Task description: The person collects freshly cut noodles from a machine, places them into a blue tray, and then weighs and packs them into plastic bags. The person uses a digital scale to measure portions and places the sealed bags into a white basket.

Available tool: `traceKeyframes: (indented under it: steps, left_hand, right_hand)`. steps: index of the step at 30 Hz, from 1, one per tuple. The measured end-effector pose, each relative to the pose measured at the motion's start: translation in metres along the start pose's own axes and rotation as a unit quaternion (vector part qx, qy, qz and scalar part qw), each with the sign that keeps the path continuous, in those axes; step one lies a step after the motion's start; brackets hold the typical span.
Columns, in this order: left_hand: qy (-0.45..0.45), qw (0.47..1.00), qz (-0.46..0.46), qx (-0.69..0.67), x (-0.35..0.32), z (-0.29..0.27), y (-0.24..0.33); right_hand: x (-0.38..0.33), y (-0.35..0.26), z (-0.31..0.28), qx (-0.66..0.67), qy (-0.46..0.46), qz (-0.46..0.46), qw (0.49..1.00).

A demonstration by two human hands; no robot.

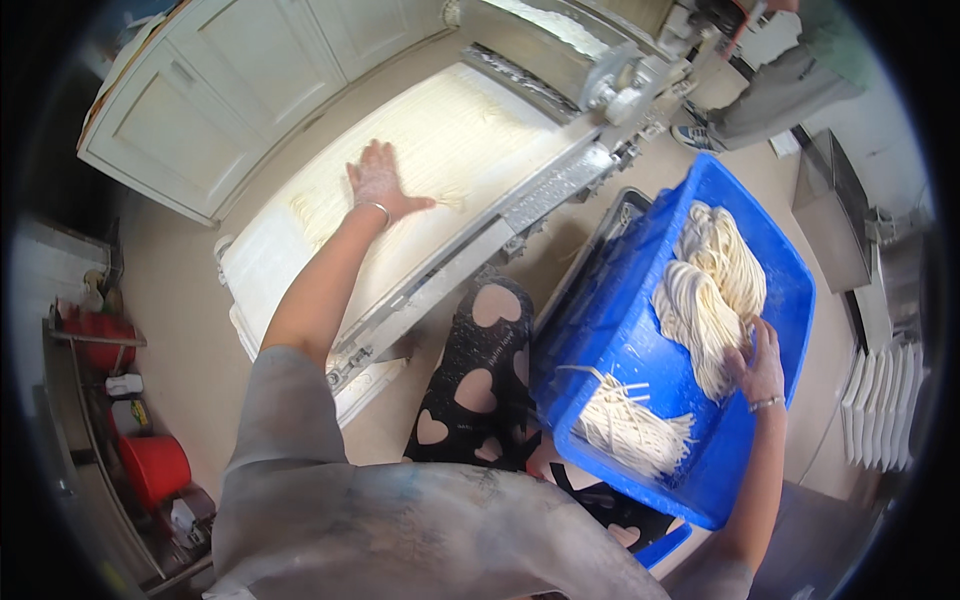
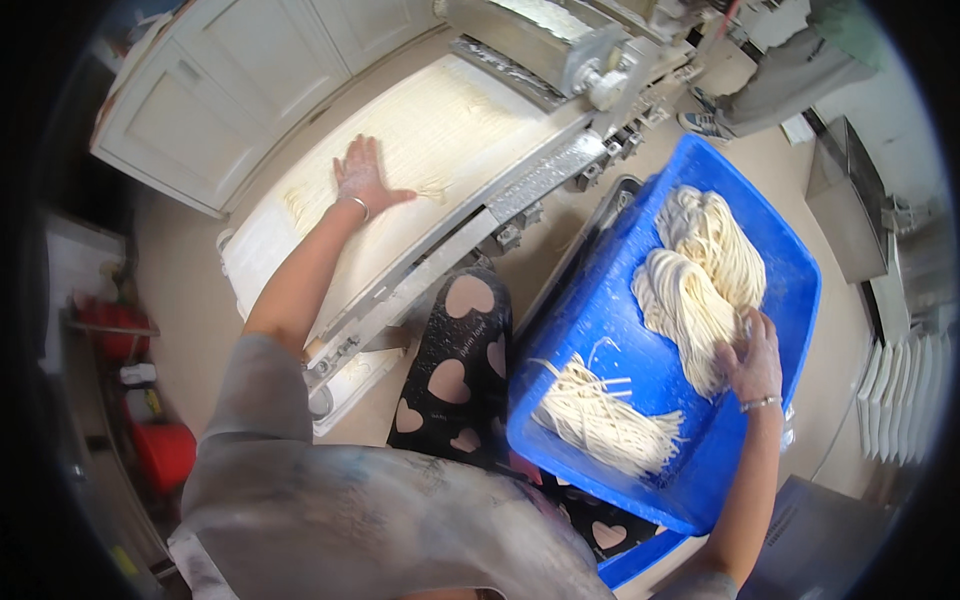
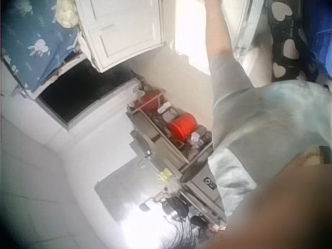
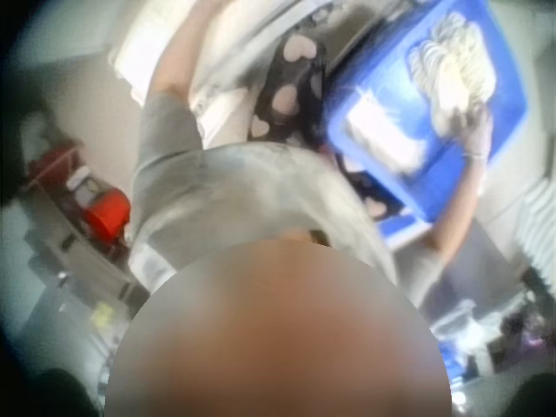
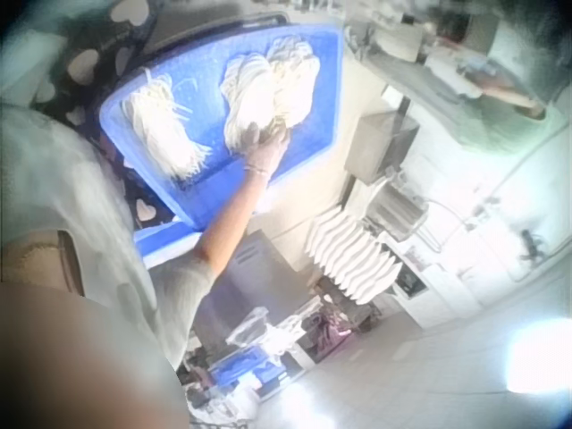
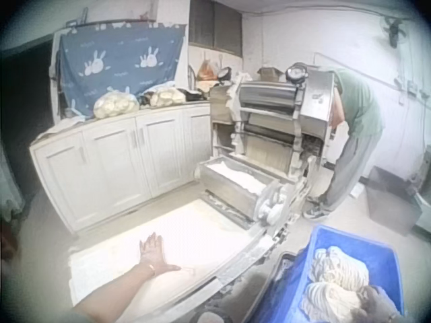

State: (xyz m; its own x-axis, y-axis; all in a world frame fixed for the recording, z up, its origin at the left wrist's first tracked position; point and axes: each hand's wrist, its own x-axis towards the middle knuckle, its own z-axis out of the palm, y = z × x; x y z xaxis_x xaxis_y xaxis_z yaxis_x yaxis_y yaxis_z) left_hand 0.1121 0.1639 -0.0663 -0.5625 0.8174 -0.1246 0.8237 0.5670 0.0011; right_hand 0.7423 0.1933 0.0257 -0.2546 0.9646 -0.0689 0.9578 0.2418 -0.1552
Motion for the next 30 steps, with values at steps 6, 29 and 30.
traceKeyframes:
  steps: [6, 29, 30]
  left_hand:
    - [-0.020, 0.992, -0.109, -0.056, 0.055, -0.009, -0.076]
    - [-0.036, 0.908, 0.081, -0.410, -0.055, -0.153, -0.088]
    - [-0.033, 0.898, 0.123, -0.421, -0.066, -0.175, -0.063]
  right_hand:
    - [0.004, 0.022, 0.004, -0.002, 0.065, -0.025, 0.998]
    - [0.012, -0.017, -0.013, 0.098, 0.130, -0.076, 0.984]
    - [0.013, -0.036, -0.022, 0.115, 0.143, -0.115, 0.976]
